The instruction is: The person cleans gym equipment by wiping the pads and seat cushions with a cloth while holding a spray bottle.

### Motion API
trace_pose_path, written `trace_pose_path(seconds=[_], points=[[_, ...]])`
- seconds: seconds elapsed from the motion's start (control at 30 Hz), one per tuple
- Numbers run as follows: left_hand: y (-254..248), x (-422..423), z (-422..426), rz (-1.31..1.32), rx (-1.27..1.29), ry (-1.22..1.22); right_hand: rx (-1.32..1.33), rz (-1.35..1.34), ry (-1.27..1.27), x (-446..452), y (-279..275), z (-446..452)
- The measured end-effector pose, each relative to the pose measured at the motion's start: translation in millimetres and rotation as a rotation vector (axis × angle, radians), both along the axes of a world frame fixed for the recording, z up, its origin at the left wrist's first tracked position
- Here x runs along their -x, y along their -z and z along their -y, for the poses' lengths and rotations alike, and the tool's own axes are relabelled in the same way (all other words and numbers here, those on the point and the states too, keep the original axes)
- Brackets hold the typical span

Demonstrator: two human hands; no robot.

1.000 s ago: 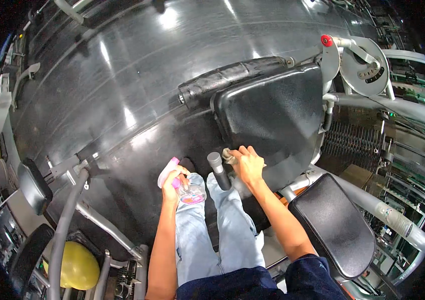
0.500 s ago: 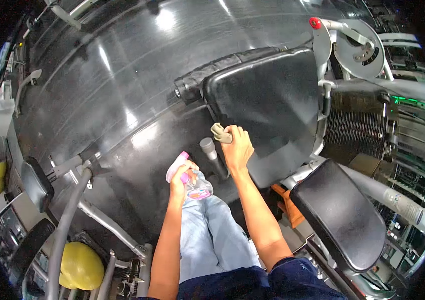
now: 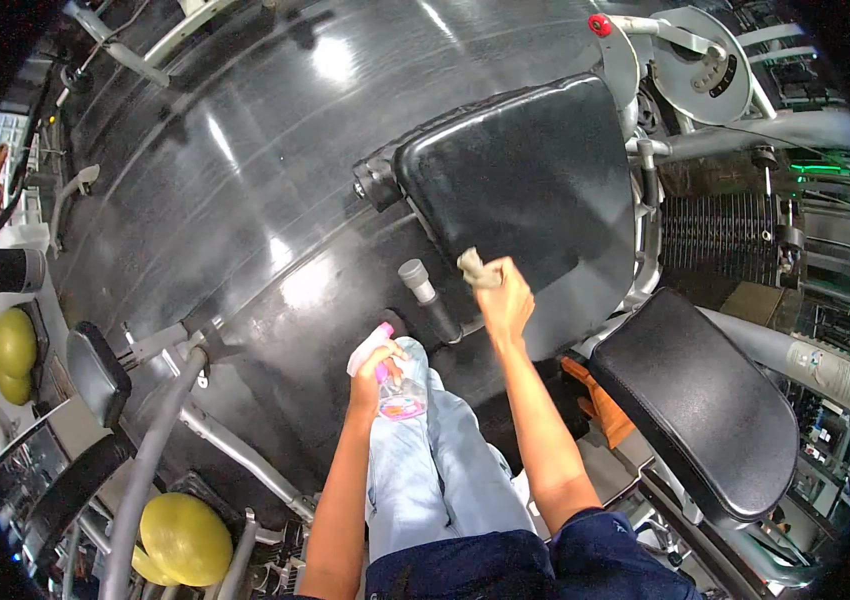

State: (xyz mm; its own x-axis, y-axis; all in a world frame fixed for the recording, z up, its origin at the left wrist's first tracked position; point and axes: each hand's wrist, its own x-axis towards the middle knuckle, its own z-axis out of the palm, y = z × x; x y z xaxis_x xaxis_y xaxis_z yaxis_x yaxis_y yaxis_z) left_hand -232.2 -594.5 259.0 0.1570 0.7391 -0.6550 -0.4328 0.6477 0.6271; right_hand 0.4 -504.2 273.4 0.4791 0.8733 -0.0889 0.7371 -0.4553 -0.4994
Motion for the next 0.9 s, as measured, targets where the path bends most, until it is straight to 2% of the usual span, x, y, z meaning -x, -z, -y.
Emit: trace_pose_path(seconds=[0.1,0.2,0.27,0.47,0.5,0.63,0.67,0.73,0.9], points=[[0,-7,0,-0.056,-0.044,0.025,-0.057,-0.044,-0.007,-1,-16,-47],[-5,-14,-5,-0.044,-0.032,0.065,-0.15,-0.058,-0.19,-2,-14,-61],[-6,-20,-10,-0.058,-0.078,0.074,-0.053,-0.031,-0.238,-3,-11,-47],[-6,-41,-40,-0.087,-0.087,0.07,0.022,-0.038,-0.168,-27,10,26],[-13,-49,-49,-0.082,-0.073,-0.01,0.039,-0.07,-0.136,-30,8,29],[-12,-60,-75,-0.092,-0.186,0.105,0.046,-0.172,-0.028,-36,6,7],[-15,-62,-82,-0.093,-0.182,0.12,-0.044,-0.221,0.006,-33,10,-4],[-15,-68,-93,-0.157,-0.206,0.205,-0.164,-0.239,0.024,-21,14,-30],[-16,-70,-116,-0.174,-0.27,0.272,-0.178,-0.29,0.002,-12,3,-63]])
